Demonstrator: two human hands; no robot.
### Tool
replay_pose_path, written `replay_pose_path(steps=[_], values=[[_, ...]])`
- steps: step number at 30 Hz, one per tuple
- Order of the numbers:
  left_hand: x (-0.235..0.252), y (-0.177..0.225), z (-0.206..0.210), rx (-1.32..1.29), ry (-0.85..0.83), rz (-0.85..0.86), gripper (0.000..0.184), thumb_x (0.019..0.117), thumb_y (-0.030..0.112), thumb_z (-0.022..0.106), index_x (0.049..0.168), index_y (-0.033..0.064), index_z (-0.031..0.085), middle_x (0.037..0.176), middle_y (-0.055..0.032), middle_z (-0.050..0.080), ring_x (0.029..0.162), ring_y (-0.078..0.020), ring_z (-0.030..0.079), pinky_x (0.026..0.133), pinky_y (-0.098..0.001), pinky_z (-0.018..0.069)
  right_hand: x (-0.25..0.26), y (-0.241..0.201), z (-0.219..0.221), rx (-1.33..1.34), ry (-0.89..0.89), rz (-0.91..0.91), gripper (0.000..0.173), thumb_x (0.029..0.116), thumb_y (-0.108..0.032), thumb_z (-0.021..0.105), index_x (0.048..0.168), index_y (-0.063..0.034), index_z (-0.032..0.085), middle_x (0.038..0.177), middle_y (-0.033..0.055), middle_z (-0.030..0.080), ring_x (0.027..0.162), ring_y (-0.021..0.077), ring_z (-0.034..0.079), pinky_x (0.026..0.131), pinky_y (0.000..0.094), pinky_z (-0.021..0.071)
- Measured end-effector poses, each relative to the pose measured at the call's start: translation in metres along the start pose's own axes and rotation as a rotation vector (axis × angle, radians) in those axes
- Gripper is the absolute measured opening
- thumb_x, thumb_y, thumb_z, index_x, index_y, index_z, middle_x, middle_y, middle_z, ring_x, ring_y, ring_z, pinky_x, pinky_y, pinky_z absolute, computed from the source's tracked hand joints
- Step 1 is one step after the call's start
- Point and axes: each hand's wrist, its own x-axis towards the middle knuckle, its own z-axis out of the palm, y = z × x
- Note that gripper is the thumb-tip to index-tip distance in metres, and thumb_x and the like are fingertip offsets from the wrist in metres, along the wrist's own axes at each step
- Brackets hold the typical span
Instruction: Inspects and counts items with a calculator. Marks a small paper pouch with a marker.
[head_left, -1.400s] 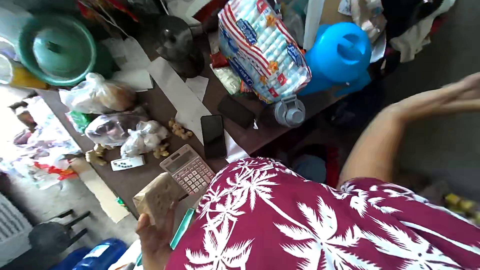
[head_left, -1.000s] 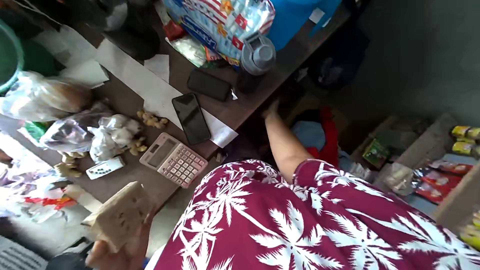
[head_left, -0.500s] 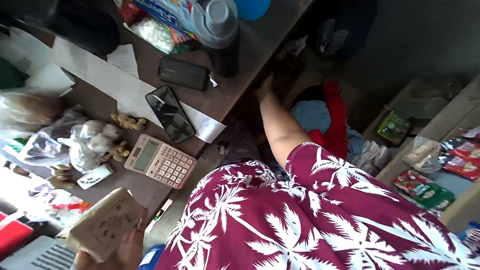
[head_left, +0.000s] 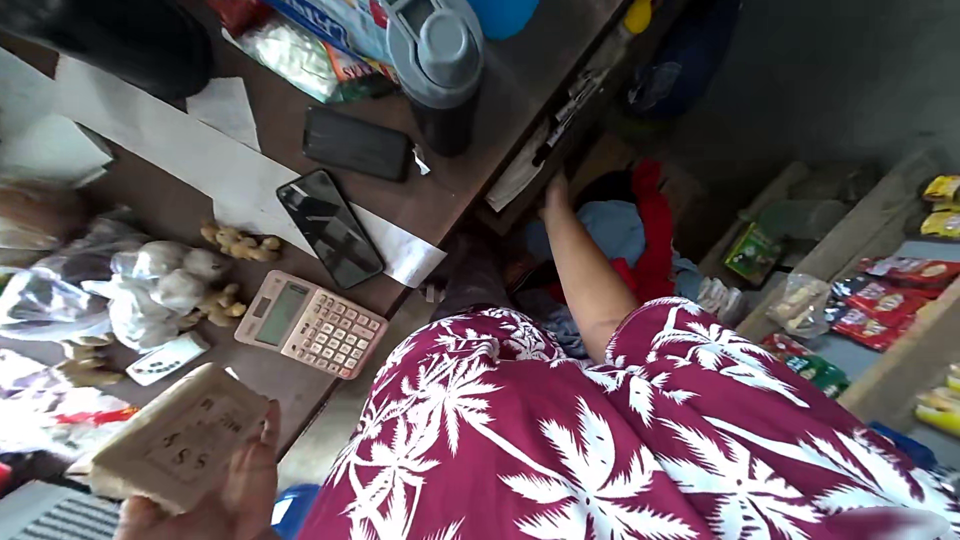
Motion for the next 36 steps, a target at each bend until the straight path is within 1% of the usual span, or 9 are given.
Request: replay_pose_path(steps=[3,6,10,17,19,25,31,33,36], values=[[0.009,-0.002,-0.004,0.002,-0.012,-0.025,0.063,0.1003,0.061,0.030,0.133,0.0088,0.045,0.118,-0.0174,0.066,0.105,-0.0343,0.068,0.093,-0.0555,0.0564,-0.006,-0.023,-0.028,-0.563,0.142,-0.610,0.043,0.1037,-0.016,0.050,0.141,0.0048,0.051,0.137,0.0247,0.057,0.123,0.0330,0.060,0.105,0.0419,0.0503],[0.014,0.001,-0.006,0.050,-0.060,-0.047,0.067,0.0931,0.064,0.051,0.132,0.0093,0.047,0.118,-0.0154,0.067,0.107,-0.0315,0.069,0.093,-0.0505,0.0579,-0.016,-0.060,-0.037,-1.015,-0.040,-1.012,0.032,0.0980,-0.002,0.049,0.121,-0.0016,0.071,0.129,0.0215,0.065,0.126,0.0393,0.057,0.108,0.0533,0.0433],[0.020,0.003,-0.022,0.031,-0.167,-0.035,0.081,0.0672,0.062,0.083,0.129,0.0163,0.059,0.119,-0.0093,0.069,0.110,-0.0280,0.069,0.097,-0.0518,0.0566,-0.018,-0.091,-0.019,-1.572,-0.363,-1.026,0.034,0.0970,0.005,0.050,0.124,-0.0028,0.069,0.136,0.0199,0.062,0.134,0.0426,0.051,0.113,0.0624,0.0340],[0.015,-0.003,-0.058,0.122,-0.125,-0.124,0.075,0.0691,0.073,0.074,0.123,0.0220,0.063,0.113,-0.0067,0.072,0.101,-0.0239,0.071,0.083,-0.0471,0.0604,-0.021,-0.113,-0.001,-1.912,-0.522,-0.936,0.042,0.0899,0.006,0.065,0.131,-0.0022,0.065,0.144,0.0382,0.045,0.136,0.0597,0.039,0.100,0.0764,0.0380],[0.013,-0.006,-0.070,0.233,-0.055,-0.172,0.075,0.0732,0.074,0.070,0.125,0.0208,0.060,0.111,-0.0068,0.072,0.096,-0.0233,0.072,0.079,-0.0447,0.0615,-0.026,-0.119,0.001,-1.922,-0.536,-0.917,0.041,0.0902,0.008,0.064,0.130,0.0006,0.064,0.141,0.0386,0.048,0.134,0.0619,0.040,0.096,0.0780,0.0401],[0.026,-0.017,-0.097,0.473,0.120,-0.414,0.056,0.1027,0.056,0.018,0.123,0.0180,0.053,0.099,-0.0065,0.071,0.082,-0.0222,0.071,0.064,-0.0414,0.0607,-0.049,-0.132,-0.015,-1.830,-0.447,-0.938,0.031,0.0988,0.009,0.050,0.127,0.0041,0.063,0.140,0.0326,0.054,0.128,0.0572,0.052,0.096,0.0765,0.0451],[0.052,0.003,-0.090,0.643,0.149,-0.488,0.069,0.1017,0.064,0.012,0.136,0.0184,0.051,0.112,-0.0119,0.067,0.091,-0.0289,0.067,0.071,-0.0510,0.0563,-0.114,-0.129,-0.050,-1.472,-0.266,-1.067,0.036,0.1058,-0.018,0.052,0.133,0.0030,0.063,0.131,0.0299,0.064,0.124,0.0476,0.060,0.107,0.0642,0.0432],[0.061,0.006,-0.087,0.689,0.142,-0.482,0.078,0.1009,0.067,0.006,0.136,0.0138,0.052,0.109,-0.0145,0.069,0.085,-0.0291,0.069,0.068,-0.0483,0.0577,-0.136,-0.120,-0.063,-1.241,-0.233,-1.030,0.041,0.1039,-0.022,0.057,0.135,0.0048,0.060,0.136,0.0259,0.062,0.128,0.0352,0.060,0.112,0.0504,0.0439],[0.066,0.003,-0.089,0.654,0.165,-0.413,0.090,0.1011,0.067,0.000,0.138,0.0052,0.054,0.116,-0.0210,0.068,0.094,-0.0322,0.068,0.078,-0.0527,0.0561,-0.167,-0.085,-0.061,-0.577,-0.225,-0.919,0.037,0.0994,-0.011,0.065,0.127,0.0074,0.049,0.124,0.0141,0.064,0.097,0.0150,0.070,0.085,0.0315,0.0601]])
